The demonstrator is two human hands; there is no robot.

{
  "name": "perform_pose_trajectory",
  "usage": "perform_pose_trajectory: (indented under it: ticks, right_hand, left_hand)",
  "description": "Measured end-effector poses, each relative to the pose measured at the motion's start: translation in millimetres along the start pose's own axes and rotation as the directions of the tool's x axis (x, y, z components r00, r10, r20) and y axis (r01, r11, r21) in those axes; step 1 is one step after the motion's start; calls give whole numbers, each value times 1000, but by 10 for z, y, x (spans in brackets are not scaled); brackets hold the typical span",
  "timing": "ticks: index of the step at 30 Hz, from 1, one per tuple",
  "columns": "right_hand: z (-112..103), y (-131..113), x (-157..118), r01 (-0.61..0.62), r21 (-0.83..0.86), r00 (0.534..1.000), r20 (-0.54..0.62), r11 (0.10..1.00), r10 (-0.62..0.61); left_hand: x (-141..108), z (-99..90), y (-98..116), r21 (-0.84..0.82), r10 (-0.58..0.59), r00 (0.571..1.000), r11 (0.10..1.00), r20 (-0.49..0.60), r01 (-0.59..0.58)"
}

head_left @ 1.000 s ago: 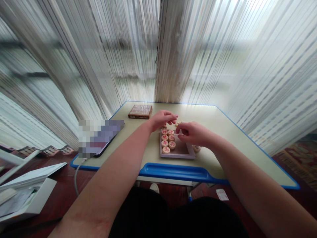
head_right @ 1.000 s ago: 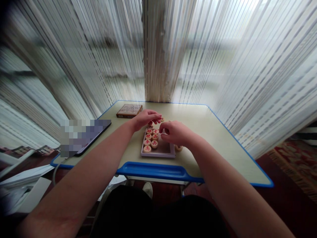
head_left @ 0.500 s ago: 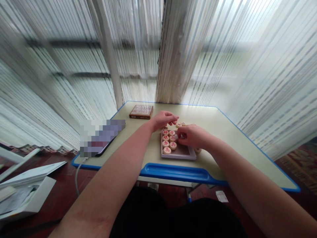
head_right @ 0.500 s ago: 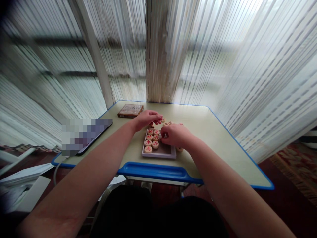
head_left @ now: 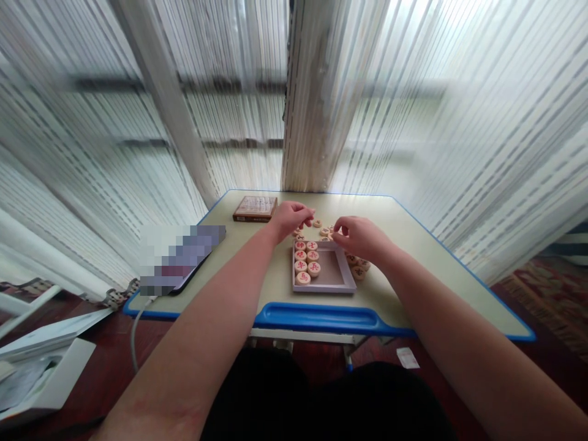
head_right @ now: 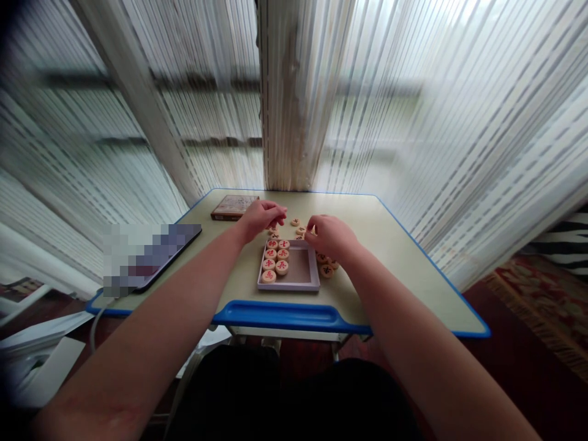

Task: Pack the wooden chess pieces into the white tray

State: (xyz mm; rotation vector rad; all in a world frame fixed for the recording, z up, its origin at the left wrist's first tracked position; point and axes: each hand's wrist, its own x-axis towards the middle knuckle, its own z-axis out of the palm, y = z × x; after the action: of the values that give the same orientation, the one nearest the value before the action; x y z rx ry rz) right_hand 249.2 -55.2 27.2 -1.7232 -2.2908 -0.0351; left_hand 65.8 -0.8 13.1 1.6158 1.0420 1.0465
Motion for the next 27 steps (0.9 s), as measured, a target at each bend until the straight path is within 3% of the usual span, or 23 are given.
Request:
perform_pose_trajectory:
  ticks: [3,7,27]
  right_hand:
    - [4,15,1,25,45,997,72,999,-29]
    - [34,-3,-4,100,85,984,138,991,-111]
    - [153,119,91,32,158,999,25,987,-36]
  left_hand:
    - [27,-19,-13,-15,5,997,1000,-72,-6]
    - [40,-5,-46,65,9,998,998,-66,-5]
    - [64,-27,-99,165,33,991,986,-132,-11]
